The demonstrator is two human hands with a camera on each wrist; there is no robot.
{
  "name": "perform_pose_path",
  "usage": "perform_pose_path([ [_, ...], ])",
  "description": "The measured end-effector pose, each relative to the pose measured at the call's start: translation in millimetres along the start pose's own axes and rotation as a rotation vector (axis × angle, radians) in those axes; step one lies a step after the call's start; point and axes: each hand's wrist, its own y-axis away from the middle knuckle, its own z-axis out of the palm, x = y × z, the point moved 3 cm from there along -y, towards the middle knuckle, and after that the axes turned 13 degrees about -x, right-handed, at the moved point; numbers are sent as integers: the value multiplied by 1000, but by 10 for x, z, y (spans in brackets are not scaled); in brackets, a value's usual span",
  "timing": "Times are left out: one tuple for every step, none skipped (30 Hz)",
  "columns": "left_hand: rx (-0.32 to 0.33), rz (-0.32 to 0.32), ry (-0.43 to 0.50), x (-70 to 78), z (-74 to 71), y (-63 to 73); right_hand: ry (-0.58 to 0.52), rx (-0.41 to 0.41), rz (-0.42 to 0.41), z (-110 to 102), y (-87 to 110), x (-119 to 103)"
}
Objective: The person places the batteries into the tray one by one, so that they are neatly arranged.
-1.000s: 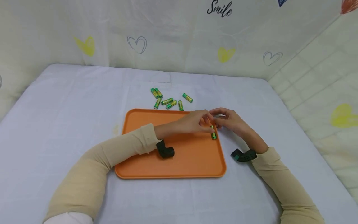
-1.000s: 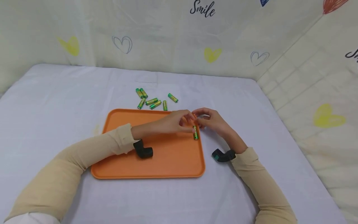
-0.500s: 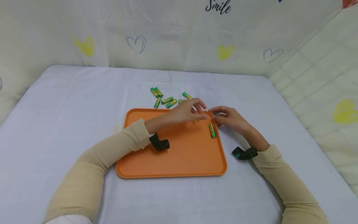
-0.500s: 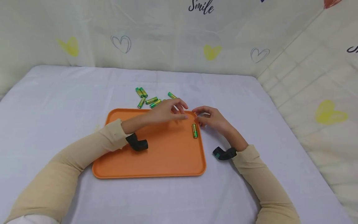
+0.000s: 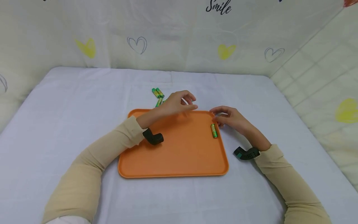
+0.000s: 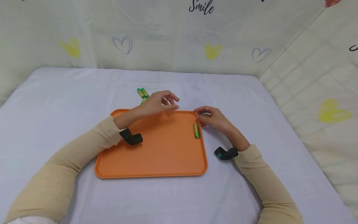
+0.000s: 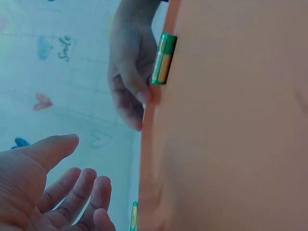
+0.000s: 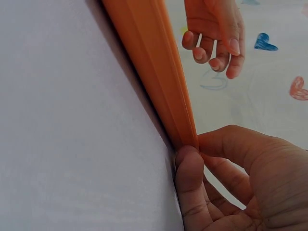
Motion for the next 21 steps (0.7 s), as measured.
perform_pose_path([
  [10, -1, 9, -3, -26, 10, -4, -1, -2, 1, 1, 0],
  [20, 0, 16, -6, -50, 20, -7, -2, -3, 3, 2, -2],
  [28, 2, 28, -6, -73, 32, -10, -3, -4, 5, 3, -4],
  [34, 1, 39, -6, -95, 45, -13, -3, -5, 6, 4, -5],
  [39, 0, 46, -6, -116, 58, -14, -3, -5, 7, 5, -5],
  [44, 3, 47, -6, -136, 69, -15, -2, -3, 8, 4, -5],
  [50, 3, 43, -7, -154, 78, -14, -2, -1, 6, 3, -3],
  [56, 3, 40, -9, -173, 85, -13, -1, 1, 6, 2, -2],
  [62, 1, 34, -16, -191, 90, -13, 0, 4, 5, 1, 0],
  [68, -1, 24, -23, -208, 95, -12, 1, 9, 5, 0, 2],
  [74, -2, 14, -32, -225, 98, -13, 2, 11, 5, 0, 2],
  [79, -3, 5, -44, -240, 99, -14, 2, 15, 5, 1, 1],
  [85, -7, 0, -59, -256, 103, -17, 3, 16, 5, 1, 1],
  [89, -11, -2, -80, -273, 104, -19, 3, 17, 5, 1, 1],
  [95, -17, -3, -99, -289, 109, -21, 4, 19, 5, 2, 2],
  [102, -22, -4, -116, -305, 115, -22, 3, 19, 5, 2, 1],
  [109, -30, -8, -139, -323, 118, -24, 3, 19, 5, 2, 1],
  [118, -38, -14, -158, -340, 126, -26, 3, 19, 4, 3, 1],
  [128, -45, -19, -176, -358, 135, -27, 3, 18, 4, 3, 0],
  [137, -52, -21, -193, -376, 143, -29, 2, 19, 4, 4, -1],
  [145, -56, -24, -205, -393, 153, -29, 3, 18, 3, 5, -2],
])
